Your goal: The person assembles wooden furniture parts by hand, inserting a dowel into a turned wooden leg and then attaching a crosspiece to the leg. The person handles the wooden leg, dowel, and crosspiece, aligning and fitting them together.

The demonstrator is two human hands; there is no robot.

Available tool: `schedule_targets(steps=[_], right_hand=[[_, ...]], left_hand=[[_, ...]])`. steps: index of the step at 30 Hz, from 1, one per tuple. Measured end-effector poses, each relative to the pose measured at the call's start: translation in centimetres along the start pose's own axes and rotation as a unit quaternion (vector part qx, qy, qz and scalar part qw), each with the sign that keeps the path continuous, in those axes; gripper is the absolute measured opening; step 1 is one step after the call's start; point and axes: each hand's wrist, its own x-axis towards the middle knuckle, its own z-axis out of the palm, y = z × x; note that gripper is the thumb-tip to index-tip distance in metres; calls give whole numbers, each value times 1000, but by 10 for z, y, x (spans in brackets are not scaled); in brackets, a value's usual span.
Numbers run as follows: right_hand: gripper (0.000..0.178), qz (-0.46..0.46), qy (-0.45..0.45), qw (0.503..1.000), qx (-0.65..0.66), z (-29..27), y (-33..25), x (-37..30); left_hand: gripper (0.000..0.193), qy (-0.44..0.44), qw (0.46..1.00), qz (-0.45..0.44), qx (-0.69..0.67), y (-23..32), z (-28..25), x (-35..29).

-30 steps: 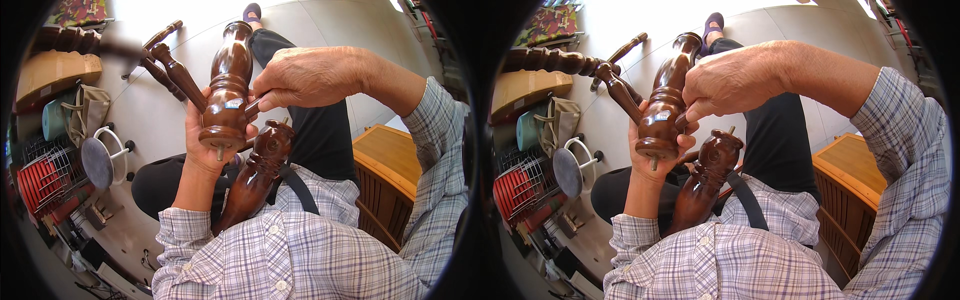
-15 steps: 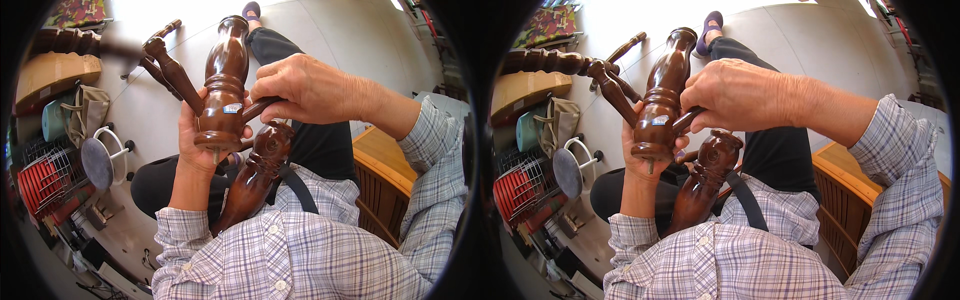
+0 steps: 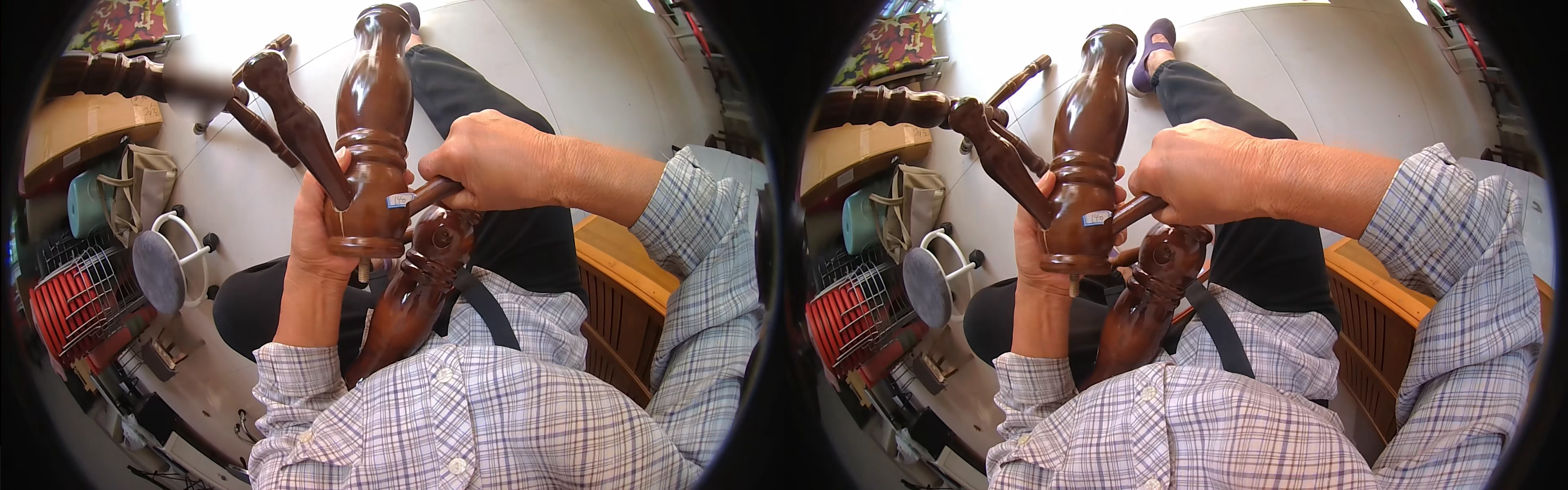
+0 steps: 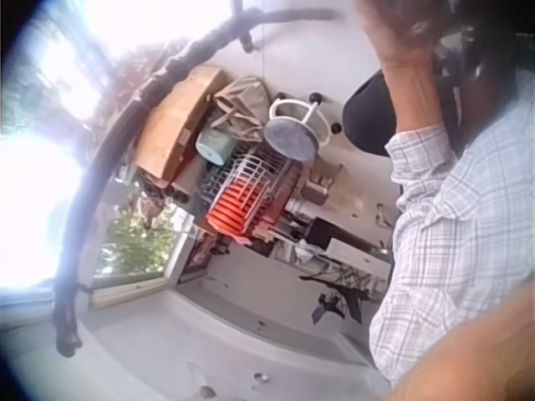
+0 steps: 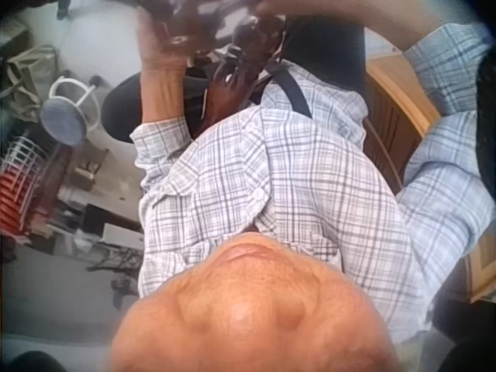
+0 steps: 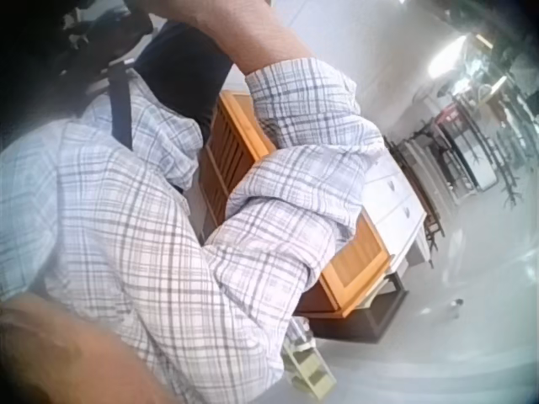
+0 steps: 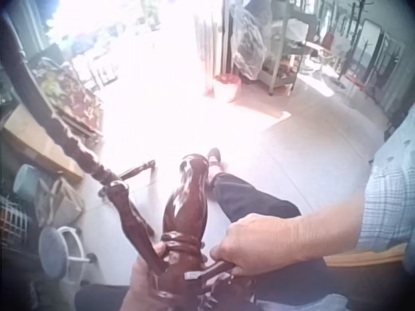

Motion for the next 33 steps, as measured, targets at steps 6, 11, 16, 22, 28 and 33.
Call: schedule_targets(steps=[6,11,16,22,28,33], right_hand=[[18,-40,112,992,-48,15,11,2],[23,-13,82,996,-22,6,5,3],[38,45,-144,977,148,-24,-5,7],[29,53,-57,991,110,-11,-7,-1],[15,-9,161,981,-110,9,-8,2],[19,37,56,990,-122,0,-15,5]], left_hand=[[66,4,1000,-13,8,9,0,-2],[64,-7,999,-38,-37,11,4,1],[56,27,994,-65,-86,-2,-8,2],[59,-17,989,-81,-125,-6,-12,10],[67,-28,987,-74,-137,-6,-9,8],[67,33,993,-61,-100,-8,0,6]])
